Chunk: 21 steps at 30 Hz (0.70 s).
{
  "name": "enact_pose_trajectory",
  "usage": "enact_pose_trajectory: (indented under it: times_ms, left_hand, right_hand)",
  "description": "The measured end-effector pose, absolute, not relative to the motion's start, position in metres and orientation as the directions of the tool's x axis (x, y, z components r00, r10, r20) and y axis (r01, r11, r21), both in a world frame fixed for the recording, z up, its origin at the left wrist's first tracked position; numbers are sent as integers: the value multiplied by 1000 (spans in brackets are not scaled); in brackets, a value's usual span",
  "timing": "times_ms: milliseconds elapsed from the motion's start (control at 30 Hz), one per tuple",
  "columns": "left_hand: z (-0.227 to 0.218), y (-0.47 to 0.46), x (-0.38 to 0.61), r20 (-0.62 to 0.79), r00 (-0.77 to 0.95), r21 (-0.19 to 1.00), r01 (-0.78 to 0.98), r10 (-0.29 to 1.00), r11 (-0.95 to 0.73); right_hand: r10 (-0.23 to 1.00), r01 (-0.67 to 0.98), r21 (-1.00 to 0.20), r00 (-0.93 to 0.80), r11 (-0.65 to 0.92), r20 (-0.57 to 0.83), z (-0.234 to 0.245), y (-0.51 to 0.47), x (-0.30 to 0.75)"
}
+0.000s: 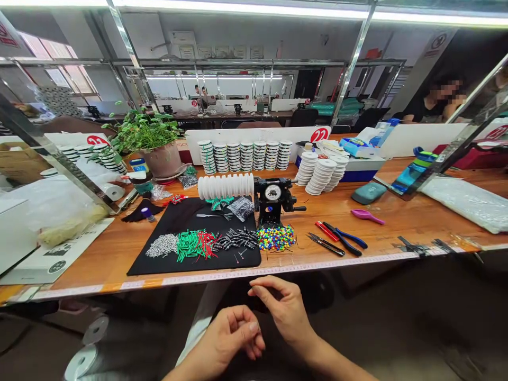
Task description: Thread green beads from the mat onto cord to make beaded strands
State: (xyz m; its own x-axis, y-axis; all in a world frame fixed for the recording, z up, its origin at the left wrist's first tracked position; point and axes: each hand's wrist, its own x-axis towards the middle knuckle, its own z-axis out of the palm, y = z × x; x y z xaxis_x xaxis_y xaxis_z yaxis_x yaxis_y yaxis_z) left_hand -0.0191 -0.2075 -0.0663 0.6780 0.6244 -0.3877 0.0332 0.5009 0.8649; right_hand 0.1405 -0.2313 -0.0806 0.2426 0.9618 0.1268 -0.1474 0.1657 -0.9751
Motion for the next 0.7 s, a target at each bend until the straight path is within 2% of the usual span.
enact_pose_trajectory:
  times_ms: [100, 267, 333, 400, 500, 600, 700]
  left_hand:
    - [-67, -206, -24, -356, 694, 892, 53, 625, 450]
    - [-67, -198, -22, -314, 636, 909, -12, 704, 417]
    - [-66, -198, -20, -325, 611, 894, -51, 722, 446]
    - [-65, -201, -19, -356, 558, 862, -114, 749, 495]
    - [-64, -208, -21, -411, 466, 798, -232, 784, 556]
    - [-64, -212, -21, -448, 426, 749, -303, 786, 590]
    - [-66, -214, -19, -478, 407, 734, -302, 779, 608]
  right_hand:
    - [966, -126, -979, 224, 161, 130, -80, -235, 141]
    - [957, 84, -966, 138, 244, 254, -81, -241, 135]
    - [950, 55, -963, 158, 263, 269, -80, -242, 136]
    - [955, -29, -970, 184, 241, 231, -78, -245, 139]
    - [987, -114, -986, 125, 118, 103, -80, -252, 143]
    - [996, -55, -998, 79, 33, 28, -85, -263, 143]
    - [996, 10, -1000, 84, 1, 1, -90, -270, 139]
